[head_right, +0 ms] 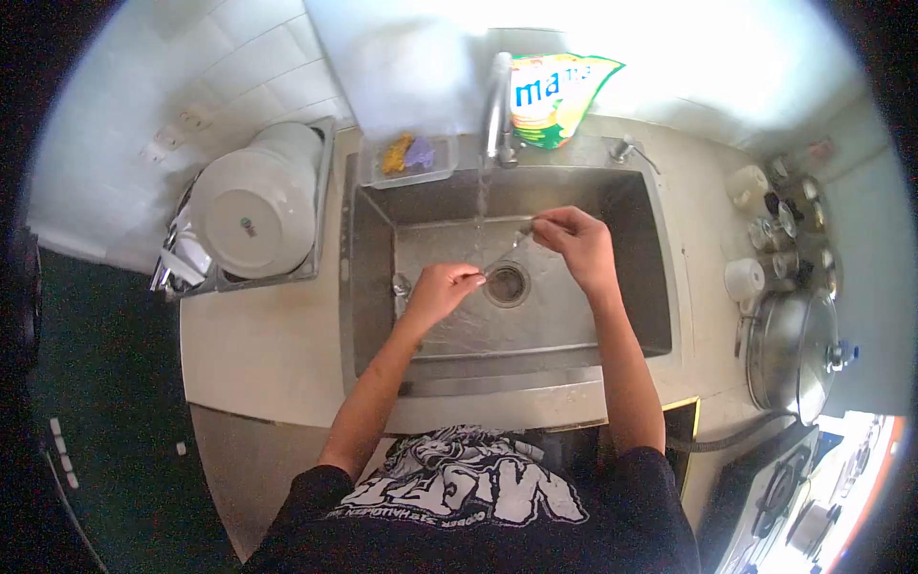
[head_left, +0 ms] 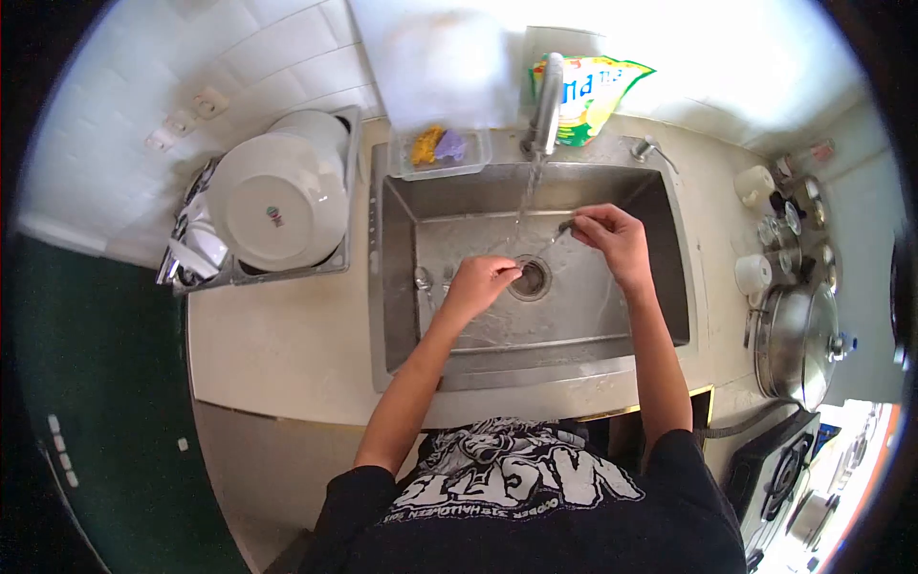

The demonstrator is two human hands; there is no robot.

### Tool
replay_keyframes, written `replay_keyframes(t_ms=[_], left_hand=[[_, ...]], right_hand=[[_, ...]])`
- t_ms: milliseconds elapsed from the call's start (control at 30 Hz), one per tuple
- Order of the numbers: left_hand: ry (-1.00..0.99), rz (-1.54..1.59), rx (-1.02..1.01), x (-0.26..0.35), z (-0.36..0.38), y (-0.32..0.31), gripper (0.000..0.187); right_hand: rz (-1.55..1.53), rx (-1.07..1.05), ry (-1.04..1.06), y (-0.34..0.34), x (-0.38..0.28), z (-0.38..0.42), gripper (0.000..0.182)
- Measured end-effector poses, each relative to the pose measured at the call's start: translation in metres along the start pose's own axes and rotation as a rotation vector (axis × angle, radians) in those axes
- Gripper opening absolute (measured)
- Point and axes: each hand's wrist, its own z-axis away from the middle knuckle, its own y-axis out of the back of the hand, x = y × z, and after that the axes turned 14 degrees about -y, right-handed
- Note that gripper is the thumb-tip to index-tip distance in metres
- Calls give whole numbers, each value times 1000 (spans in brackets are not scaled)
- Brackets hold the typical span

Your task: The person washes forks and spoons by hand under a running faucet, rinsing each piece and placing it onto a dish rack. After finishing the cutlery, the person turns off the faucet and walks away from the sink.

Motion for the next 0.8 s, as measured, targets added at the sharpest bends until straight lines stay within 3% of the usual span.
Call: replay_keyframes(t_ms=[300, 400, 533, 633, 700, 767, 800], left_hand=[[106, -396, 39, -1, 58, 43, 16], [109, -396, 120, 11, 71, 54, 15], [34, -218, 532, 44, 80, 94, 13], [35, -337, 637, 76, 82, 157, 11], [189, -341, 713, 106, 77, 201, 10], [147, -398, 835, 124, 67, 242, 12], [122, -458, 908, 132, 66, 271, 13]], right_hand=[[197, -171, -75, -53, 26, -5, 13], [336, -176, 104, -83, 11, 6, 14], [-247, -336, 98, -124, -38, 17, 19], [152, -445, 99, -140, 0, -25, 24], [565, -469, 27, -149, 74, -79, 27], [1210, -469, 251, -156, 113, -96, 34], [1110, -472, 286, -160, 137, -102, 36]])
